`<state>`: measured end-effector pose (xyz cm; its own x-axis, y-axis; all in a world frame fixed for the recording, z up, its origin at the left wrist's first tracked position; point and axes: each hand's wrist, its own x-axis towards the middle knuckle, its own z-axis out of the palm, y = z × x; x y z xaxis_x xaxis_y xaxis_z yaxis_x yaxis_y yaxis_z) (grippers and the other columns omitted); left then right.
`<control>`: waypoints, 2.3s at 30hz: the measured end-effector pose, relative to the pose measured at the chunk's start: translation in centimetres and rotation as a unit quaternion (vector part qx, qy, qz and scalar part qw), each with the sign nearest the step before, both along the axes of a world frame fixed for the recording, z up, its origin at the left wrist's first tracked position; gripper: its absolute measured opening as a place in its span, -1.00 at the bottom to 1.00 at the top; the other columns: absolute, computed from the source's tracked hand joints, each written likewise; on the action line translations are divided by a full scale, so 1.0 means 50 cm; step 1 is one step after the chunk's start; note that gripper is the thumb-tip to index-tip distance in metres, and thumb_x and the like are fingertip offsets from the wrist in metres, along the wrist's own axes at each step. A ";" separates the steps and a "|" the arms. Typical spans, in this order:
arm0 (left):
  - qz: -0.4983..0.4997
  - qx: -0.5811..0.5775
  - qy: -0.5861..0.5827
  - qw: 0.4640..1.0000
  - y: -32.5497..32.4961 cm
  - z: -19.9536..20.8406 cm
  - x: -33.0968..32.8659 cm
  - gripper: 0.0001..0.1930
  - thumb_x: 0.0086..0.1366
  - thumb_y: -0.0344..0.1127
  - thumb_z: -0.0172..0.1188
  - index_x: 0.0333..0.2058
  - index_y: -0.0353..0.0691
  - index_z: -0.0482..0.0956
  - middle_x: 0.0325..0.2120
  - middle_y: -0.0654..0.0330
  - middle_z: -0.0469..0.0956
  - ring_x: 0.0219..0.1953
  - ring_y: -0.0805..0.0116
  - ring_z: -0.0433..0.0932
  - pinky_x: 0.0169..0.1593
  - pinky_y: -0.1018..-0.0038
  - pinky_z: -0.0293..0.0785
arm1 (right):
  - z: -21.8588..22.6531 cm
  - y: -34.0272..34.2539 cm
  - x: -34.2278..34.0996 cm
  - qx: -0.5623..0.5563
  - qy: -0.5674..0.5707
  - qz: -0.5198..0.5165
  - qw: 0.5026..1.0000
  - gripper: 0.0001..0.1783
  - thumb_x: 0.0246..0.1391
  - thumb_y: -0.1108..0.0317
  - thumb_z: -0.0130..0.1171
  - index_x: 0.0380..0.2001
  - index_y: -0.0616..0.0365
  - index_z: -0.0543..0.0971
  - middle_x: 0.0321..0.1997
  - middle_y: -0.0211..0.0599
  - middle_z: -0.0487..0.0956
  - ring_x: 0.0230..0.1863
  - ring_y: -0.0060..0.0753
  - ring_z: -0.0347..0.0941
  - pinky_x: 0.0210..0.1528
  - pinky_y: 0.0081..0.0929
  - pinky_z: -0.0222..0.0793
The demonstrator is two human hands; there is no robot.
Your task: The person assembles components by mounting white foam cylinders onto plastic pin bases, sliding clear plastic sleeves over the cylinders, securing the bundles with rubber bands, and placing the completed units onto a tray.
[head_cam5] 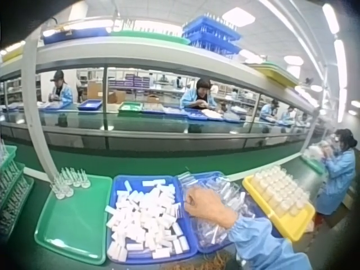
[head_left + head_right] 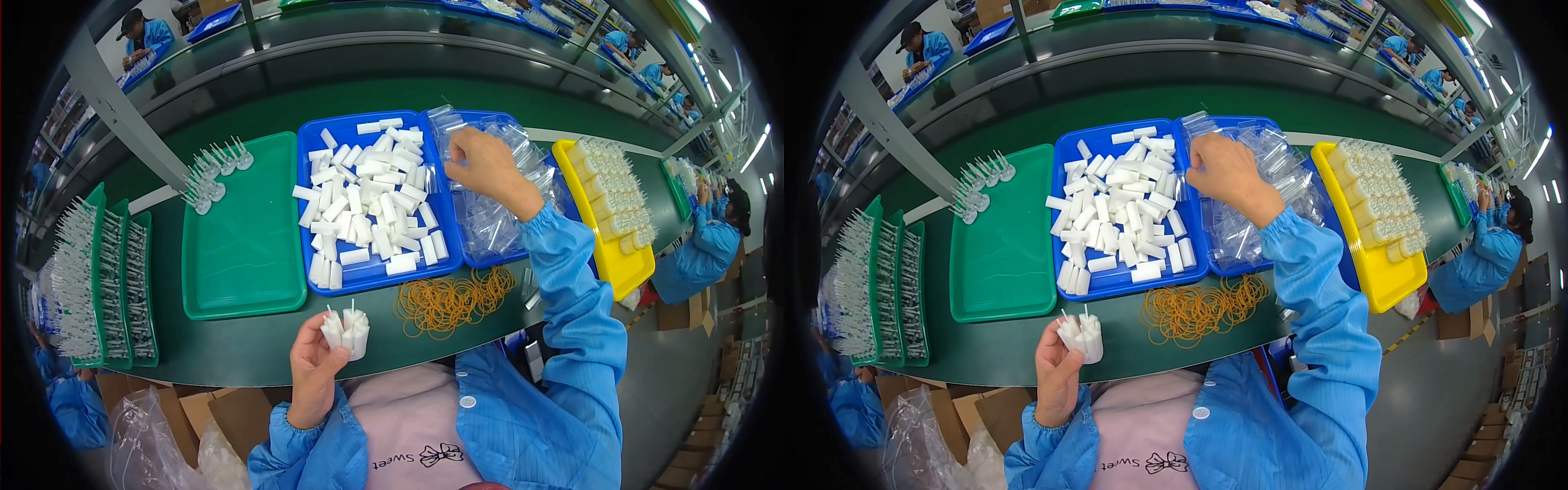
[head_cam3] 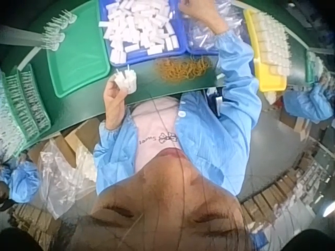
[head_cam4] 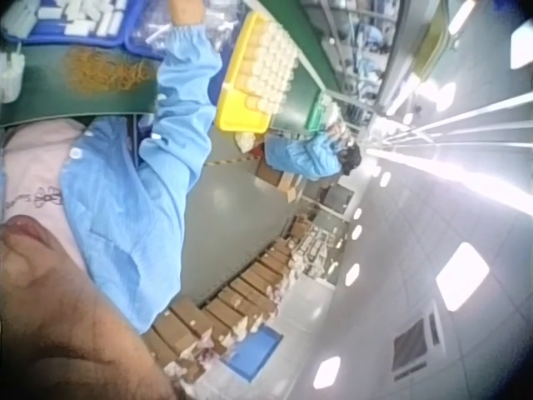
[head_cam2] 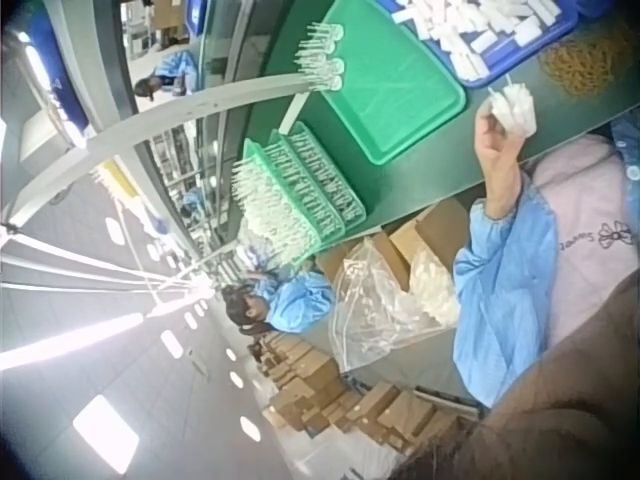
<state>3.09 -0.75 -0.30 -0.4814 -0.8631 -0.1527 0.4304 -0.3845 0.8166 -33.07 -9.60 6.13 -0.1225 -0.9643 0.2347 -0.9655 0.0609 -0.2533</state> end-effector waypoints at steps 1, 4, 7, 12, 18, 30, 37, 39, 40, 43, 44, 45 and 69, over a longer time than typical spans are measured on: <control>-0.002 0.001 -0.004 1.000 -0.001 0.001 0.000 -0.44 0.13 -0.41 0.32 0.09 -0.29 0.31 -0.03 0.11 0.47 0.03 0.35 0.45 0.11 0.41 0.37 | 0.003 0.002 -0.001 0.012 0.043 -0.022 0.999 -0.84 -0.20 0.40 0.21 -0.46 0.08 0.48 -0.44 -0.21 0.49 -0.37 -0.08 0.47 -0.38 -0.26 0.35; -0.005 0.002 -0.004 1.000 -0.001 -0.001 -0.002 -0.45 0.13 -0.41 0.32 0.09 -0.29 0.31 -0.03 0.11 0.48 0.03 0.35 0.45 0.11 0.41 0.36 | 0.018 0.013 0.006 0.031 0.072 0.017 0.997 -0.88 -0.16 0.44 0.22 -0.45 0.08 0.53 -0.30 -0.19 0.51 -0.32 -0.06 0.50 -0.32 -0.22 0.40; -0.014 0.002 0.002 1.000 -0.003 0.002 -0.003 -0.45 0.14 -0.42 0.31 0.09 -0.30 0.31 -0.03 0.10 0.47 0.03 0.34 0.44 0.11 0.41 0.36 | 0.003 0.032 0.006 0.064 0.118 0.085 0.987 -0.84 -0.13 0.49 0.22 -0.38 0.06 0.57 -0.15 -0.17 0.48 -0.25 -0.04 0.52 -0.24 -0.17 0.44; -0.024 -0.001 -0.001 1.000 -0.006 0.002 -0.008 -0.45 0.15 -0.42 0.30 0.09 -0.31 0.31 -0.03 0.08 0.47 0.04 0.33 0.44 0.12 0.41 0.36 | -0.047 0.022 -0.032 0.094 0.180 0.130 0.970 -0.71 -0.11 0.48 0.25 -0.23 0.04 0.56 -0.04 -0.16 0.44 -0.19 -0.05 0.52 -0.17 -0.16 0.45; -0.012 -0.002 0.000 1.000 -0.016 0.005 -0.007 -0.47 0.15 -0.44 0.28 0.09 -0.32 0.31 -0.02 0.08 0.47 0.05 0.33 0.44 0.12 0.41 0.35 | -0.012 -0.023 -0.006 0.052 0.079 0.084 0.992 -0.72 -0.09 0.35 0.28 -0.24 0.10 0.56 -0.29 -0.18 0.56 -0.25 -0.05 0.54 -0.25 -0.19 0.45; 0.006 -0.005 -0.004 1.000 -0.008 0.015 0.012 -0.48 0.15 -0.46 0.27 0.08 -0.33 0.30 -0.02 0.04 0.48 0.05 0.30 0.45 0.14 0.39 0.35 | -0.086 -0.102 0.024 0.145 0.179 0.021 0.973 -0.79 -0.26 0.21 0.32 -0.45 -0.03 0.63 -0.44 -0.22 0.62 -0.31 -0.07 0.57 -0.30 -0.20 0.46; 0.019 0.008 -0.014 1.000 -0.016 0.001 0.017 -0.43 0.12 -0.42 0.31 0.09 -0.33 0.30 -0.02 0.07 0.46 0.04 0.31 0.44 0.14 0.38 0.32 | 0.028 0.011 0.035 0.050 0.060 0.043 0.996 -0.84 -0.22 0.22 0.31 -0.51 -0.03 0.59 -0.52 -0.34 0.58 -0.38 -0.18 0.54 -0.38 -0.26 0.40; 0.046 -0.009 -0.007 0.999 -0.020 -0.007 0.019 -0.41 0.10 -0.41 0.32 0.10 -0.33 0.30 -0.01 0.09 0.45 0.04 0.30 0.43 0.16 0.37 0.30 | 0.063 0.073 0.041 -0.012 0.024 0.066 0.997 -0.83 -0.17 0.23 0.30 -0.48 -0.01 0.58 -0.55 -0.35 0.54 -0.44 -0.22 0.50 -0.42 -0.30 0.35; 0.050 -0.014 -0.014 0.999 -0.021 -0.011 0.025 -0.41 0.11 -0.42 0.30 0.11 -0.33 0.29 0.02 0.10 0.42 0.07 0.30 0.41 0.18 0.37 0.27 | 0.086 0.108 0.049 0.004 0.012 0.051 0.999 -0.83 -0.17 0.23 0.30 -0.48 -0.01 0.58 -0.55 -0.35 0.54 -0.44 -0.22 0.50 -0.42 -0.30 0.35; 0.066 -0.030 -0.037 0.997 -0.021 -0.021 0.038 -0.39 0.14 -0.38 0.27 0.14 -0.34 0.25 0.07 0.13 0.37 0.11 0.30 0.36 0.21 0.35 0.23 | 0.101 0.209 0.058 0.013 -0.032 0.036 0.999 -0.81 -0.16 0.26 0.33 -0.45 0.03 0.56 -0.58 -0.35 0.48 -0.52 -0.30 0.43 -0.48 -0.39 0.30; 0.049 -0.024 -0.042 0.998 -0.018 -0.020 0.034 -0.39 0.14 -0.38 0.27 0.14 -0.34 0.25 0.07 0.13 0.37 0.11 0.30 0.36 0.21 0.35 0.23 | 0.091 0.250 0.057 0.005 -0.068 0.018 0.998 -0.80 -0.18 0.28 0.34 -0.45 0.05 0.55 -0.58 -0.35 0.45 -0.55 -0.34 0.40 -0.50 -0.44 0.27; 0.065 -0.024 -0.049 0.996 -0.020 -0.020 0.029 -0.38 0.15 -0.36 0.27 0.15 -0.34 0.24 0.07 0.13 0.36 0.10 0.30 0.37 0.20 0.34 0.24 | 0.083 0.283 0.058 -0.007 -0.102 0.003 0.995 -0.78 -0.20 0.31 0.36 -0.45 0.08 0.55 -0.59 -0.34 0.42 -0.57 -0.39 0.36 -0.52 -0.49 0.24; 0.037 -0.059 -0.048 0.996 -0.025 -0.048 0.041 -0.33 0.24 -0.32 0.20 0.25 -0.35 0.11 0.20 0.07 0.26 0.19 0.22 0.31 0.21 0.28 0.27 | -0.178 0.359 0.118 -0.159 -0.202 -0.156 0.954 -0.63 -0.13 0.33 0.36 -0.24 0.16 0.48 -0.39 -0.26 0.47 -0.47 -0.30 0.49 -0.46 -0.43 0.37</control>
